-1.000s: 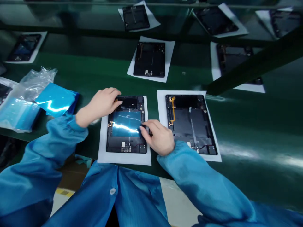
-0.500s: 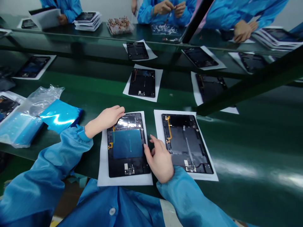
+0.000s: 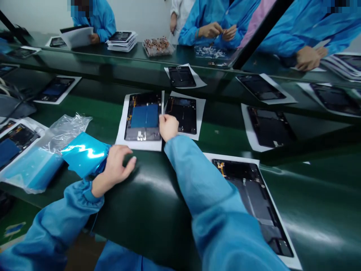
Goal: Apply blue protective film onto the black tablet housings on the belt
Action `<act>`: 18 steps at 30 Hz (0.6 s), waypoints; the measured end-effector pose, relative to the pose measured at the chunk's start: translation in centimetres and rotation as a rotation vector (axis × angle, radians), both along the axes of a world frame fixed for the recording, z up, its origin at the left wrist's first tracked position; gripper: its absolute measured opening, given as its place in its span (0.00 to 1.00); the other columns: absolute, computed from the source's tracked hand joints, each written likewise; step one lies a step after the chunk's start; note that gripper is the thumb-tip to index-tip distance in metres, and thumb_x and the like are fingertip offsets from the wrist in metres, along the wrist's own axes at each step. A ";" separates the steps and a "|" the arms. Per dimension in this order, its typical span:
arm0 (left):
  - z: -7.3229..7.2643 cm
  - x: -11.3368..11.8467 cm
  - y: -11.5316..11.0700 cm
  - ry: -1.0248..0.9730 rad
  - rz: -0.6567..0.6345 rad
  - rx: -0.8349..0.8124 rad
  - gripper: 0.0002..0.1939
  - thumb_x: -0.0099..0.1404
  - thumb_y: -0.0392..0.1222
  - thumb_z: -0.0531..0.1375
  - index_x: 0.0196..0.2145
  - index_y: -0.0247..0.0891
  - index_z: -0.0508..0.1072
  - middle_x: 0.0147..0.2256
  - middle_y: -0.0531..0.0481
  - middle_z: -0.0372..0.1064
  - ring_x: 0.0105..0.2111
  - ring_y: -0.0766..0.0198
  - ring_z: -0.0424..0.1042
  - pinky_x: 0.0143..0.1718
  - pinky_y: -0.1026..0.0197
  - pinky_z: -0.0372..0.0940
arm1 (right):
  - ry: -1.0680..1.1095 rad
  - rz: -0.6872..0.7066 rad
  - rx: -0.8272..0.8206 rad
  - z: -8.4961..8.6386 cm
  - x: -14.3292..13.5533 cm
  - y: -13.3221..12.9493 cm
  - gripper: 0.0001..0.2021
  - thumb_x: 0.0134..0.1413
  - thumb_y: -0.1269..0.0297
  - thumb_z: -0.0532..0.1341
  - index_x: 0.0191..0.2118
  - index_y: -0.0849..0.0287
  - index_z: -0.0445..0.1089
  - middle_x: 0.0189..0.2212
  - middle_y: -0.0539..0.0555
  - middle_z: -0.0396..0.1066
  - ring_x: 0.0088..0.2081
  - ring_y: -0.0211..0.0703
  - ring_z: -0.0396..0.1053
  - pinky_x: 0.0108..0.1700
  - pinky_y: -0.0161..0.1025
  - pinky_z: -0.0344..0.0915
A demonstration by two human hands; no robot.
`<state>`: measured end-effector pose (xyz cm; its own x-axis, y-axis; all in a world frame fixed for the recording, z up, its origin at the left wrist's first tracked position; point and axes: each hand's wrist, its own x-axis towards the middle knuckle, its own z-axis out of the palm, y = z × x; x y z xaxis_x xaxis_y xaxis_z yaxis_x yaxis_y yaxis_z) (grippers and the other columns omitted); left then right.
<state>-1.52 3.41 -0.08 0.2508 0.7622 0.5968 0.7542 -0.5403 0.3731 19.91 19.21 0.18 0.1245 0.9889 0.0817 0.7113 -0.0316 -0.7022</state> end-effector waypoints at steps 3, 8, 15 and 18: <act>-1.1 0.8 -0.1 0.115 -0.136 -0.168 0.08 0.76 0.47 0.59 0.49 0.45 0.73 0.42 0.42 0.78 0.43 0.48 0.79 0.44 0.45 0.74 | -0.050 -0.066 -0.060 0.6 -3.8 8.0 0.17 0.75 0.53 0.59 0.44 0.62 0.78 0.45 0.61 0.80 0.48 0.50 0.78 0.57 0.51 0.72; -1.0 1.1 0.6 0.225 -0.185 -0.392 0.11 0.77 0.48 0.58 0.54 0.48 0.74 0.46 0.40 0.78 0.47 0.44 0.79 0.47 0.39 0.76 | -0.143 -0.103 -0.111 0.4 -4.4 11.3 0.17 0.74 0.53 0.62 0.53 0.63 0.77 0.50 0.62 0.78 0.52 0.51 0.77 0.58 0.52 0.74; -1.4 1.2 0.9 0.247 -0.211 -0.520 0.14 0.79 0.47 0.55 0.57 0.44 0.72 0.52 0.37 0.77 0.55 0.42 0.76 0.56 0.37 0.72 | -0.344 -0.280 -0.171 -0.1 6.8 3.9 0.18 0.65 0.61 0.67 0.56 0.66 0.76 0.59 0.75 0.71 0.60 0.69 0.72 0.62 0.61 0.67; -1.2 1.3 1.0 0.258 -0.214 -0.530 0.15 0.79 0.48 0.55 0.57 0.42 0.72 0.52 0.36 0.76 0.56 0.43 0.75 0.58 0.39 0.71 | -0.343 -0.384 -0.291 -0.7 9.2 2.9 0.18 0.63 0.63 0.70 0.53 0.71 0.76 0.56 0.78 0.72 0.59 0.69 0.73 0.61 0.62 0.70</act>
